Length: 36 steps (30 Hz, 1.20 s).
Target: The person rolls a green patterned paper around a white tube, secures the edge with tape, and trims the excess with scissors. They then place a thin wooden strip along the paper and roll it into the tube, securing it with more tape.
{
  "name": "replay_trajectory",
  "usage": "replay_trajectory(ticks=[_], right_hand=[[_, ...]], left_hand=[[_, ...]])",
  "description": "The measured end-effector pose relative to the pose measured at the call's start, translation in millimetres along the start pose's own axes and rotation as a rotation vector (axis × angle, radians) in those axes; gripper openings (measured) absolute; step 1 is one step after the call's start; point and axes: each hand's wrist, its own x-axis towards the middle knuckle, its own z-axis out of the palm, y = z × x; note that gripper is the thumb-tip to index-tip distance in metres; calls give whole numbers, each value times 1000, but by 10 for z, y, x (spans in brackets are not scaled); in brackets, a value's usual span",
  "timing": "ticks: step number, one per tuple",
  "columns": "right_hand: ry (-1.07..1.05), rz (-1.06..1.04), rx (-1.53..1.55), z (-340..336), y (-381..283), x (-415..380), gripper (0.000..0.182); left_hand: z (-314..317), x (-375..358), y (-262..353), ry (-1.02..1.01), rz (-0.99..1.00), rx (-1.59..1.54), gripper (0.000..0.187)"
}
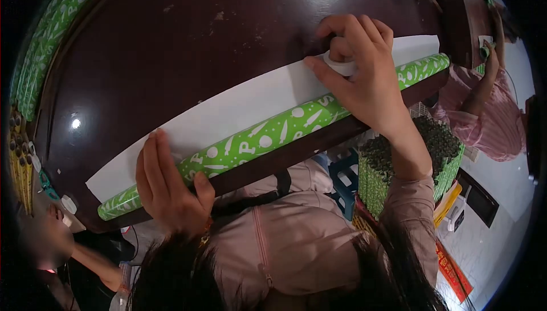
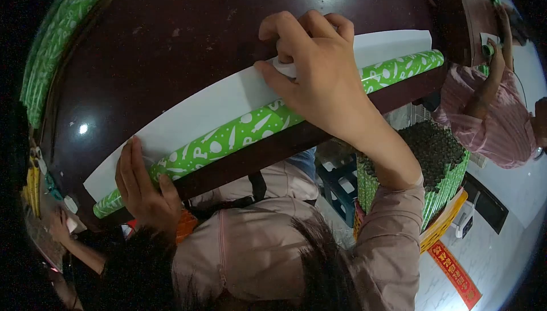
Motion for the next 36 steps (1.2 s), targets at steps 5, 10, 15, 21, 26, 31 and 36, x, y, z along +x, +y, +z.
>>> replay_trajectory(ticks=[5, 10, 15, 21, 26, 31, 36], right_hand=[[0, -22, 14, 4, 26, -6, 21], [1, 3, -34, -8, 19, -1, 21], [67, -72, -61, 40, 74, -19, 38], [55, -29, -32, 35, 52, -25, 38], [76, -31, -7, 56, 42, -27, 37], [139, -79, 18, 96, -114, -15, 36], [99, -27, 26, 67, -182, -8, 36]], left_hand=[[-70, 56, 17, -21, 34, 56, 55], [-120, 281, 322, -76, 103, 33, 54], [59, 574, 742, 33, 142, -59, 59], [239, 805, 1325, 139, 204, -273, 51], [277, 783, 1240, 137, 240, -283, 50], [178, 707, 1103, 113, 232, -223, 51], [128, 688, 1049, 96, 233, -179, 51]])
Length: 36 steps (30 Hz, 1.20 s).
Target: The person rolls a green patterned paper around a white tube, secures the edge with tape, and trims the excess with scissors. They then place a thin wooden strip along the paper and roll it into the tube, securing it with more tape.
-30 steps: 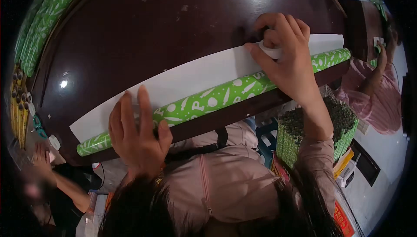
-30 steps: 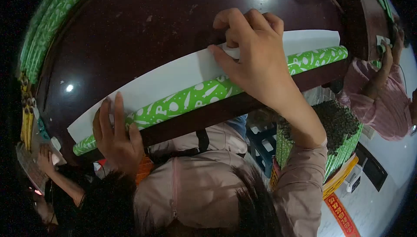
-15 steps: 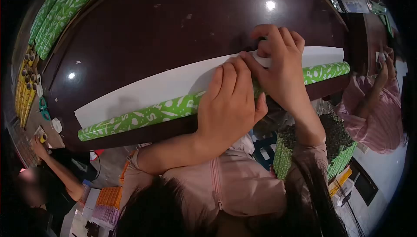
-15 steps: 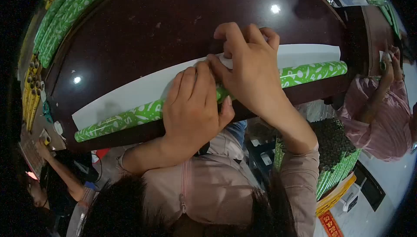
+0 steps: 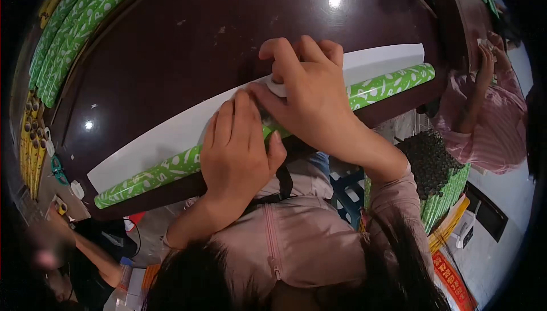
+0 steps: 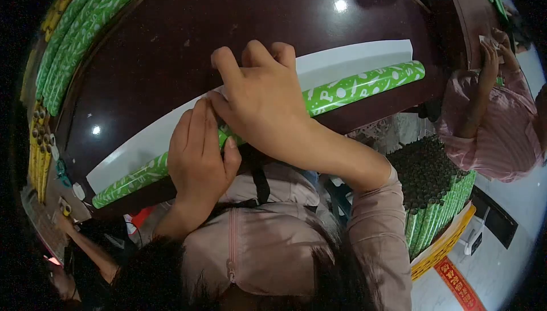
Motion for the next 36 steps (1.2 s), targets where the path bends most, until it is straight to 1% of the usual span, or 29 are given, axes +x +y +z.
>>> replay_trajectory(ticks=[2, 6, 8, 9, 11, 12, 13, 15, 16, 19, 20, 22, 23, 24, 26, 28, 30, 32, 36], right_hand=[[-52, -14, 147, -106, 61, -6, 36], [-146, -75, 205, -396, 398, -25, 40], [-204, -7, 231, -561, 602, -41, 39], [-243, 72, 231, -663, 673, -87, 39], [-208, 103, 189, -780, 884, -189, 39], [-201, 286, 373, -820, 977, -248, 42], [-206, 289, 371, -866, 1078, -299, 42], [-119, 403, 214, -952, 1249, -361, 45], [-113, 462, 311, -977, 1288, -370, 46], [-91, 505, 335, -978, 1358, -400, 45], [-86, 512, 327, -970, 1368, -396, 45], [-105, 377, 140, -935, 1380, -382, 41], [-100, 385, 134, -924, 1373, -380, 41], [-86, 336, 97, -916, 1364, -371, 41], [-63, 242, 24, -898, 1371, -358, 41], [-67, 273, -15, -890, 1344, -353, 41], [-74, 301, -48, -871, 1335, -364, 40], [-81, 266, -85, -846, 1351, -358, 38], [-83, 280, -78, -839, 1396, -381, 39]], left_hand=[[-24, -2, 4, -25, -19, -28, 52], [-42, -6, 36, -89, -54, -35, 57], [-19, 18, 33, -83, -50, -22, 58], [-11, 17, 25, -73, -36, -1, 60], [-16, 8, 33, -77, -39, 29, 59], [-16, 0, 39, -83, -37, 62, 59], [-10, -5, 46, -85, -40, 57, 59], [4, -13, 60, -69, -46, 77, 58], [5, -15, 63, -69, -45, 68, 58], [8, 5, 87, -85, -47, 79, 57], [6, 19, 91, -87, -54, 69, 57], [16, 24, 104, -91, -52, 51, 57], [13, 13, 108, -113, -78, 17, 57], [15, 5, 106, -133, -105, -16, 59], [46, 9, 102, -126, -88, -12, 59], [47, 19, 119, -123, -71, -6, 59], [39, 16, 132, -151, -109, 10, 58], [27, 19, 132, -162, -111, 23, 58], [27, 12, 146, -166, -132, 26, 58]])
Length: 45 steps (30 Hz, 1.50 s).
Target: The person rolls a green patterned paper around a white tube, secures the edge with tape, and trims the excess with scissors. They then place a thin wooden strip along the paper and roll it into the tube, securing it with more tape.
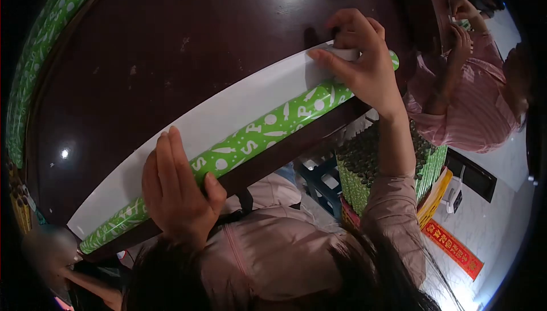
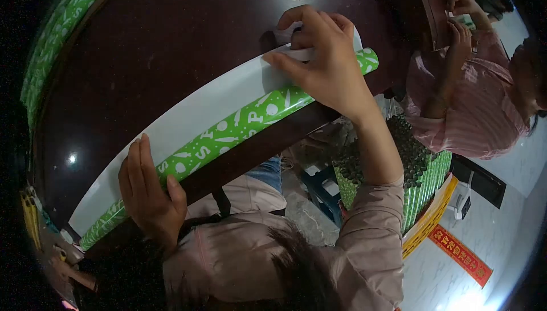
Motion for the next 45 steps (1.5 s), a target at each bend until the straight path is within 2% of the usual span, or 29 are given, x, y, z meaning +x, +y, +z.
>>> replay_trajectory(ticks=[2, 9, 12, 19, 22, 25, 27, 29, 31, 33, 35, 39, 45], right_hand=[[54, -143, 32, 41, 74, -1, 38], [60, -59, 20, 25, -43, 2, 41], [53, -85, -14, 51, -33, 1, 38], [122, -182, -4, 136, -147, -38, 36], [128, -152, 13, 197, -229, -51, 35], [78, -100, 46, 170, -241, -49, 36], [102, -96, 1, 169, -261, -53, 37], [114, -107, 25, 184, -255, -53, 37], [127, -119, 47, 191, -235, -52, 37], [146, -141, 23, 207, -226, -49, 37], [148, -140, 36, 206, -218, -56, 37], [188, -154, 34, 233, -179, -57, 36], [182, -144, 36, 257, -102, -107, 36]], left_hand=[[5, -18, 0, 1, -5, 10, 58], [19, -30, -10, 16, -16, 51, 52], [37, 0, -47, 66, 50, 132, 56], [-4, -97, -202, 69, 58, 99, 55], [-63, -127, -249, 60, 53, 107, 54], [-115, 8, -103, -22, 62, 177, 52], [36, 52, -32, 134, 159, 166, 52], [48, 192, 110, 154, 160, 155, 56], [-16, 370, 313, -67, 84, -21, 56], [78, 489, 497, 6, 96, 22, 56], [182, 601, 665, 102, 188, -57, 55], [350, 765, 947, 148, 259, -81, 55], [454, 782, 1091, 184, 254, -33, 56]])
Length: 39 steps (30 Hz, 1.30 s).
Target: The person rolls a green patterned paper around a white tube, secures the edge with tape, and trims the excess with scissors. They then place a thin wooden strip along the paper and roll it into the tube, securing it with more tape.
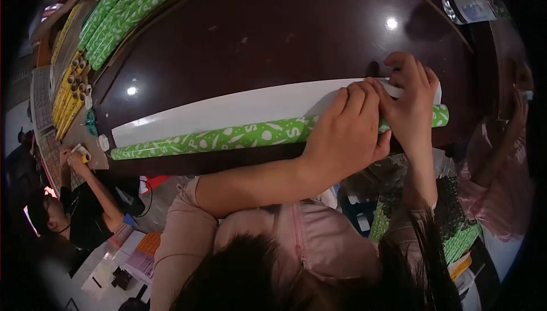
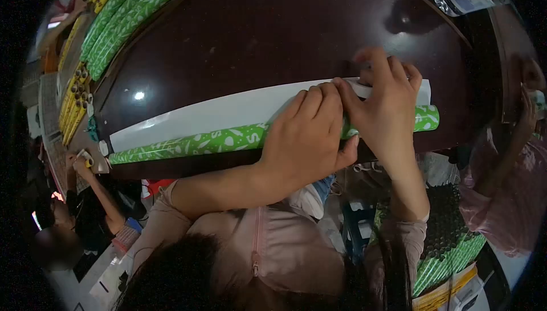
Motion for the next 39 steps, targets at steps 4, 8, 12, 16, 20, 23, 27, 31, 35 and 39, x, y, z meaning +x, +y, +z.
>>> replay_trajectory(ticks=[4, 8, 12, 16, 20, 23, 27, 31, 35, 39], right_hand=[[-51, -24, 28, -75, -17, 21, 34], [-162, -33, 76, -237, 19, 44, 31], [-128, -10, 110, -216, 115, 60, 35], [-62, -14, 126, -101, 144, 27, 36], [-59, -35, 94, -145, 158, 36, 37], [-149, -12, 145, -338, 231, 57, 38], [-232, 331, 363, -681, 523, 34, 41], [-226, 462, 420, -860, 873, 10, 39], [-164, 431, 429, -826, 1074, -30, 38], [-118, 243, 224, -725, 1150, -56, 29]], left_hand=[[-29, -9, -33, -1, 4, -58, 54], [-73, 3, -53, -54, 11, -88, 53], [-132, 44, -89, -120, 5, -127, 51], [-80, 92, -64, -102, 34, -121, 47], [-43, 68, -48, -116, 32, -101, 50], [-56, 74, -72, -119, 27, -122, 54], [-60, 65, -94, -145, 19, -130, 59], [-78, 68, -98, -196, 20, -138, 61], [-60, 54, -104, -219, 25, -114, 61], [-69, 57, -116, -266, 31, -139, 62]])
